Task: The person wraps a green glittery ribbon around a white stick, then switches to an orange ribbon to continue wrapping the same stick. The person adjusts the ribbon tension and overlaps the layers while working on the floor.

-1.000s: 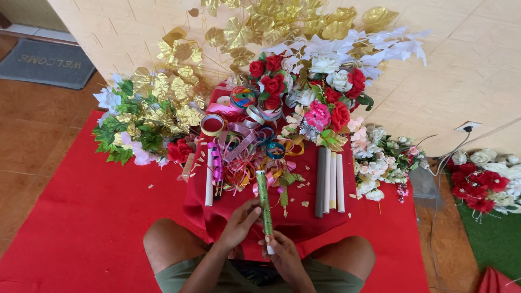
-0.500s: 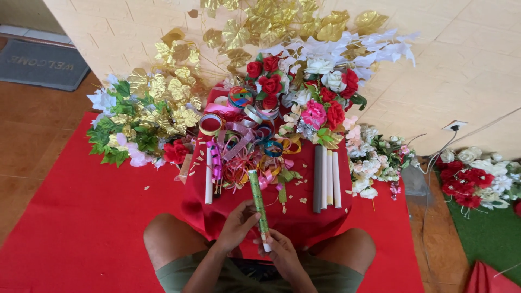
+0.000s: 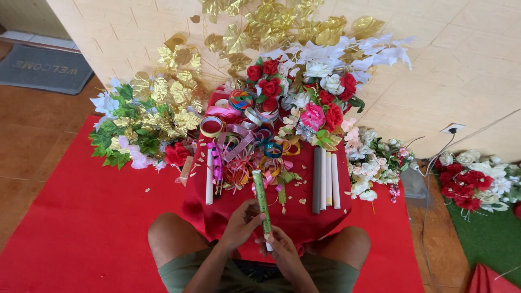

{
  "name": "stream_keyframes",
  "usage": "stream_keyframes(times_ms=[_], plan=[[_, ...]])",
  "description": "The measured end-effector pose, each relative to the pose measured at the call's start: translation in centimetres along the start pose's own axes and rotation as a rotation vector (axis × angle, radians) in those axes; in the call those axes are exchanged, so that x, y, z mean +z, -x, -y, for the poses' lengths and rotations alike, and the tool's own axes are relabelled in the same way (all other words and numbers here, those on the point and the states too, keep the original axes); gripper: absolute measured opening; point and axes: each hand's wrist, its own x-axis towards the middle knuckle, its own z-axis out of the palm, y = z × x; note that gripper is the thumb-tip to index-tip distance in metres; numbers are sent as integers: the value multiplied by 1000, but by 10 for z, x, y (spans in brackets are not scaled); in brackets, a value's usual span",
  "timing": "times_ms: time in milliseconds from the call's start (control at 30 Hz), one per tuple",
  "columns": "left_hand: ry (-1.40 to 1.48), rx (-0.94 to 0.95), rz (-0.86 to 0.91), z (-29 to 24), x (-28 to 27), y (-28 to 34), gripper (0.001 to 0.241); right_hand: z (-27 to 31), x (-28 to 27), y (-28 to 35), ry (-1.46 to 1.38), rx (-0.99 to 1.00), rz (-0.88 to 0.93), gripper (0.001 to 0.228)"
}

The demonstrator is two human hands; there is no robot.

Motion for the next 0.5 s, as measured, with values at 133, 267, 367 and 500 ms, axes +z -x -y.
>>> stream_keyframes(times_ms=[133, 267, 367, 500], plan=[[33, 45, 15, -3, 5, 1, 35, 3, 0, 2, -65, 5, 16, 34], [-21, 4, 2, -6, 9, 7, 33, -3, -8, -1, -97, 7, 56, 28], [-66, 27, 17, -9, 8, 10, 38, -3, -7, 1, -84, -29, 89, 30], [-62, 20, 30, -14, 11, 10, 43, -5, -12, -2, -113, -39, 103, 28]])
